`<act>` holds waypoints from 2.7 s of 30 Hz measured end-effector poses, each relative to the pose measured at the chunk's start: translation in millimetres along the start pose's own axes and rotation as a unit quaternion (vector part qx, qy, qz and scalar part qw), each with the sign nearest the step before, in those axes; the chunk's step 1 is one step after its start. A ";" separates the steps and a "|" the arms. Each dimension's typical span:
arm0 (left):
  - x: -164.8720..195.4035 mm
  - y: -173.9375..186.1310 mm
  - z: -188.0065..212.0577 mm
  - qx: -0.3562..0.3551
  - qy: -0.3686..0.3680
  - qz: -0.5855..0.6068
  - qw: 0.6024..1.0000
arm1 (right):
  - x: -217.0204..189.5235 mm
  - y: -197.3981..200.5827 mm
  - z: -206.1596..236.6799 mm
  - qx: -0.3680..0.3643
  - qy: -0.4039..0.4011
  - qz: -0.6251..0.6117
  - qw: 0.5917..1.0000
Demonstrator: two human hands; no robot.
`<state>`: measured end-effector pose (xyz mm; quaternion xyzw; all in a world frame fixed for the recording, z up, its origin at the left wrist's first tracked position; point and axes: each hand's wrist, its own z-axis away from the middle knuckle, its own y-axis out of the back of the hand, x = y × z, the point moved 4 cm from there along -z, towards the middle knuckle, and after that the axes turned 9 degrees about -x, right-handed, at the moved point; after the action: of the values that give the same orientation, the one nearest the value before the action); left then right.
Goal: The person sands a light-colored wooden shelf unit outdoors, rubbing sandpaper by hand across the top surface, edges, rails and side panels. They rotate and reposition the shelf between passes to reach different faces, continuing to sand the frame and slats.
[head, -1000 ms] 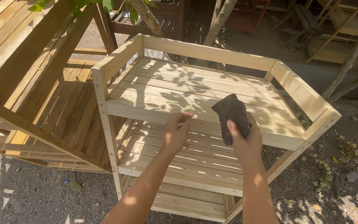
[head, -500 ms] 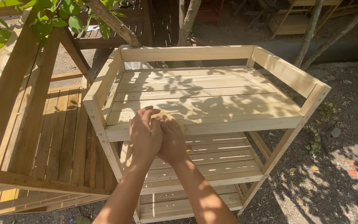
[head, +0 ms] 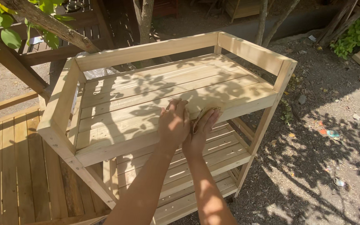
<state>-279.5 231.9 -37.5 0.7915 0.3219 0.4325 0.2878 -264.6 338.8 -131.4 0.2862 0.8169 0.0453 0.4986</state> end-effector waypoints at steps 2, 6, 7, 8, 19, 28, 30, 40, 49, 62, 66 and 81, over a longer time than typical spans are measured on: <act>-2.9 -8.8 -7.1 -0.082 0.087 0.012 0.993 | -12.9 -31.5 32.4 -0.023 -0.007 -0.010 1.000; -5.0 -17.1 -18.0 -0.168 0.142 -0.075 0.973 | 5.2 1.3 9.5 -0.010 -0.061 -0.039 0.997; -3.8 -19.2 -18.5 -0.175 0.135 -0.064 0.973 | 20.5 21.5 -13.5 0.035 -0.126 -0.066 0.989; -3.3 -21.2 -19.0 -0.184 0.128 -0.054 0.973 | 35.0 39.3 -35.2 0.078 -0.192 -0.093 0.974; -2.1 -32.4 -32.8 -0.264 0.107 -0.119 0.951 | 7.2 -5.3 6.7 0.020 -0.036 -0.042 0.998; 5.1 -38.2 -25.2 -0.368 0.153 -0.153 0.904 | 82.9 96.7 -107.4 0.124 -0.151 -0.040 0.980; 6.8 -35.6 -24.4 -0.385 0.147 -0.166 0.896 | 55.2 76.7 -81.6 0.098 -0.139 -0.043 0.984; 12.7 -26.1 -32.5 -0.342 0.152 -0.138 0.917 | 90.7 69.7 -88.4 0.091 -0.200 -0.225 0.949; 5.8 -30.1 -27.8 -0.316 0.146 -0.132 0.928 | 21.6 9.2 -12.1 0.095 -0.082 -0.154 0.980; 9.8 -30.6 -27.9 -0.322 0.149 -0.146 0.923 | 108.7 112.6 -126.4 0.218 -0.122 -0.152 0.956; 10.5 -25.5 -29.6 -0.318 0.156 -0.145 0.924 | 32.1 16.4 -23.6 0.066 -0.072 -0.093 0.991; 8.1 -26.6 -30.3 -0.306 0.151 -0.142 0.929 | 102.9 40.8 -56.4 0.118 -0.226 -0.006 0.967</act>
<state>-309.4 260.0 -39.0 0.5364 0.3229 0.5786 0.5226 -329.7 437.4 -169.7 0.3408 0.6846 -0.1201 0.6330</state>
